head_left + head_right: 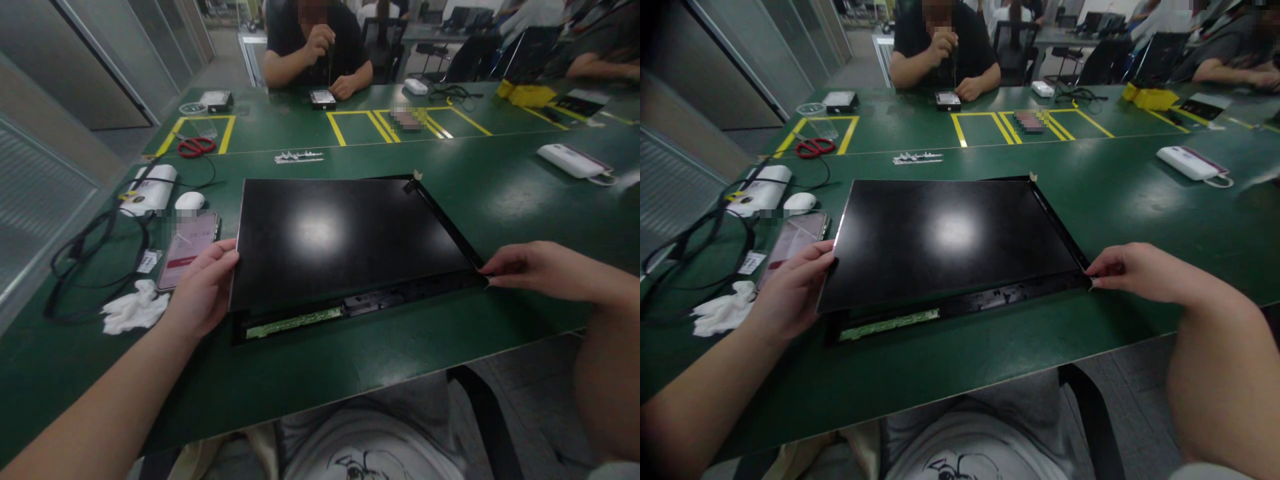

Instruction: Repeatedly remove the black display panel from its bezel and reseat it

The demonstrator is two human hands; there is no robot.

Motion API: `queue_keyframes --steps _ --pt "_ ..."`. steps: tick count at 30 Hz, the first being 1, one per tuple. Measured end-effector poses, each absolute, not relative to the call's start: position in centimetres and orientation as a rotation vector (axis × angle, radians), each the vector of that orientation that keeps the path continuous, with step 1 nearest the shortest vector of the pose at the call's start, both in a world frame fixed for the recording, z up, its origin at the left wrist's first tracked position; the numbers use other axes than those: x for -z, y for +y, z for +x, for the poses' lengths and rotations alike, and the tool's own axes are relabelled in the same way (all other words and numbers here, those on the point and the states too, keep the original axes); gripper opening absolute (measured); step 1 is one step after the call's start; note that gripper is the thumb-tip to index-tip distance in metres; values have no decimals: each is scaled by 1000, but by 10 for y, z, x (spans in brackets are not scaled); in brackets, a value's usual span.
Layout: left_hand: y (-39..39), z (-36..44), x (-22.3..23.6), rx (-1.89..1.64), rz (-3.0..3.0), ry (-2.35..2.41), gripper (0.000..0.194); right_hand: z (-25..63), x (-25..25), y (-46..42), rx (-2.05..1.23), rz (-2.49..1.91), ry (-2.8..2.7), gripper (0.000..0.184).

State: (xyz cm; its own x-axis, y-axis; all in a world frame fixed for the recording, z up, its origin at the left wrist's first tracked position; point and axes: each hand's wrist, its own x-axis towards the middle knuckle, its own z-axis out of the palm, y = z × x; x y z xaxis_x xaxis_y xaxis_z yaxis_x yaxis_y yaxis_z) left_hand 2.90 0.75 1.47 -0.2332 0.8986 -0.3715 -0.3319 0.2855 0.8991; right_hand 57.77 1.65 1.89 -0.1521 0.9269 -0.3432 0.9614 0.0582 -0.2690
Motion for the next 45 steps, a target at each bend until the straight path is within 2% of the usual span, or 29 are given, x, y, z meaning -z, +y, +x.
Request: queue_keyframes --steps 3,21,28,32,35,45 --pt "8 29 -15 -1277 597 1341 36 577 -21 17 865 1959 2158 50" --pt "9 29 -13 -1275 602 1340 31 579 -20 18 984 1972 2176 64" --pt "9 30 -14 -1283 590 1356 31 573 -21 17 977 2001 2202 78" --pt "9 29 -12 -1272 616 1348 34 567 -14 16 894 2122 2286 87" --pt "9 28 -11 -1277 615 1348 35 565 -8 18 770 2204 2385 86" --pt "8 23 -8 -1243 645 1337 35 561 -4 5 385 2214 2655 66"
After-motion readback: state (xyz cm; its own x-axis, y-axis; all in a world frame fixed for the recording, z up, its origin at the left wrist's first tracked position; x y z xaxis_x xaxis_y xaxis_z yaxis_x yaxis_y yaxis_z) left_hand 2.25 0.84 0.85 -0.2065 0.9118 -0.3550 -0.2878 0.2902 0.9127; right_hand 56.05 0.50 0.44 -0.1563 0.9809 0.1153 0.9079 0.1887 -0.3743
